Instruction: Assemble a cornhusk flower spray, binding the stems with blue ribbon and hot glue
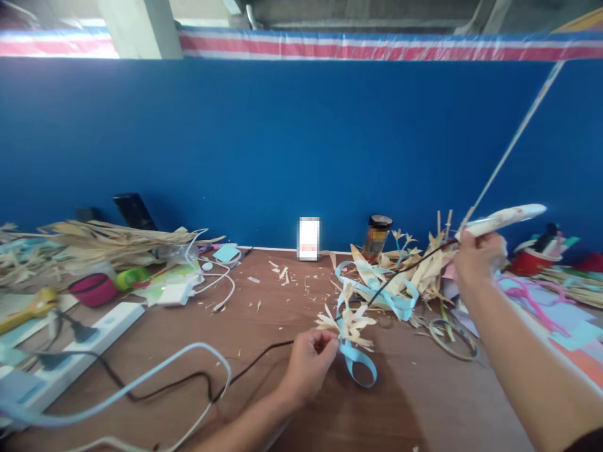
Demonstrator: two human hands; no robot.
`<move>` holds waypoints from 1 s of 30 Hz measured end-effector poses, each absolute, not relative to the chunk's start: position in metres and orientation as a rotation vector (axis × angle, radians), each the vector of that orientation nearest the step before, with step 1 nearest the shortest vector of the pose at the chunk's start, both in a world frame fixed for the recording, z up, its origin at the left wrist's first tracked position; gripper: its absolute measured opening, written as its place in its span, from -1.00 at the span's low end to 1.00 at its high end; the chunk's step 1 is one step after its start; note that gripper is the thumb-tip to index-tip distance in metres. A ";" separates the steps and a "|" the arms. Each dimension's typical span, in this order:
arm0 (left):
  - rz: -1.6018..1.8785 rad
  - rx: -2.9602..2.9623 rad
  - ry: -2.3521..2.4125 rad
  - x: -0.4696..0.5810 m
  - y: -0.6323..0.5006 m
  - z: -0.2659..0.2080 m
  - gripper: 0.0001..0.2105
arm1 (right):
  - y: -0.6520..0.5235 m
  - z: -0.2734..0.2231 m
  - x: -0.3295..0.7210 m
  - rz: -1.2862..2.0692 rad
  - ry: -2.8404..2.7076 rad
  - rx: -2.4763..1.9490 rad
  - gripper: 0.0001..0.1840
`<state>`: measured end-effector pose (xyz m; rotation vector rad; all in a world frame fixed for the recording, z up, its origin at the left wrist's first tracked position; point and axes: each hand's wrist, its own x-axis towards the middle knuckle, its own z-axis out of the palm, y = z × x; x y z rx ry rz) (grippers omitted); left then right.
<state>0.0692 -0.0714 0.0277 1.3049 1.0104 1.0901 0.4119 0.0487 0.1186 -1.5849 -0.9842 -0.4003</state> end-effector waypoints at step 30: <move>1.234 0.875 0.970 0.010 -0.029 0.014 -0.80 | -0.129 0.007 0.405 -0.486 -1.794 -2.059 -0.56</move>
